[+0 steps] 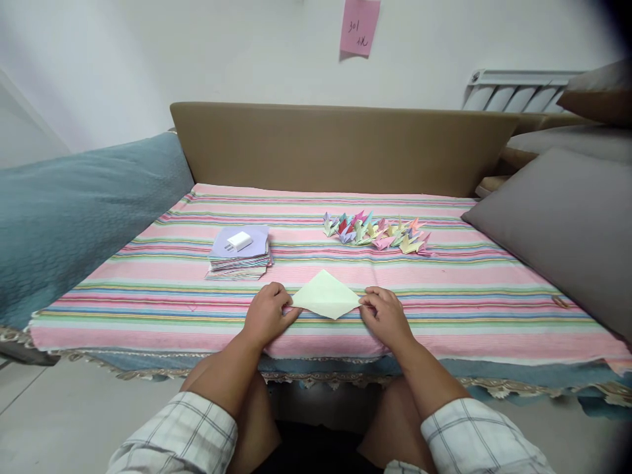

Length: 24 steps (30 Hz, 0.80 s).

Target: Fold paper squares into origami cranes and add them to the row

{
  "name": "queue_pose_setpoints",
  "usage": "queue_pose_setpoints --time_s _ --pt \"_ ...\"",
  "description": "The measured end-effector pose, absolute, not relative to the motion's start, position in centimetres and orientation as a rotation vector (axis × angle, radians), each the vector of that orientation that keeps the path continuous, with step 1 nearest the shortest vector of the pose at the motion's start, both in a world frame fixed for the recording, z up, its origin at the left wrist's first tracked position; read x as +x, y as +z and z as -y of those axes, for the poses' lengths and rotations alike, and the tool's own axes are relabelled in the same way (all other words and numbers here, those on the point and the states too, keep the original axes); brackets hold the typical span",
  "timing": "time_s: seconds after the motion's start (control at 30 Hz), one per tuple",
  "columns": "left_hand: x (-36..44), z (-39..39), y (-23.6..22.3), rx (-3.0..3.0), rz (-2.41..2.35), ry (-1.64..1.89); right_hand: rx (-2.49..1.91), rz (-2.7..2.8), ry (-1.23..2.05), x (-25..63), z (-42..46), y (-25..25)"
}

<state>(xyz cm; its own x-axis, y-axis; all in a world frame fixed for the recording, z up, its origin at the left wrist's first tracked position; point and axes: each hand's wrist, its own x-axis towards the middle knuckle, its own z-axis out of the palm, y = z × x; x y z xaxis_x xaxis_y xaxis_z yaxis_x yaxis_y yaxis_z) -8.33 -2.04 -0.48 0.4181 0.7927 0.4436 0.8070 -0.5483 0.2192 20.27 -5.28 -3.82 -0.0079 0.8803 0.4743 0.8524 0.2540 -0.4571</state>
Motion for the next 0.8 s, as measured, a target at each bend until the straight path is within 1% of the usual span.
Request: queue_pose_setpoints --time_s 0.2,0.4,0.63,0.8 --pt "-8.4 1.8 -0.5 -2.568 1.632 -0.824 -1.639 1.813 0.143 20.2 5.3 -3.4" --pt "-8.0 1.6 -0.3 -2.475 1.779 -0.8 -1.748 1.738 0.152 19.6 4.8 -3.4" --pt "-7.6 1.4 -0.3 -2.42 1.801 -0.724 -1.824 1.696 0.099 19.0 4.4 -3.5" --pt "-7.4 1.6 -0.4 -2.385 1.697 -0.724 -1.796 1.688 0.038 19.0 4.2 -3.7"
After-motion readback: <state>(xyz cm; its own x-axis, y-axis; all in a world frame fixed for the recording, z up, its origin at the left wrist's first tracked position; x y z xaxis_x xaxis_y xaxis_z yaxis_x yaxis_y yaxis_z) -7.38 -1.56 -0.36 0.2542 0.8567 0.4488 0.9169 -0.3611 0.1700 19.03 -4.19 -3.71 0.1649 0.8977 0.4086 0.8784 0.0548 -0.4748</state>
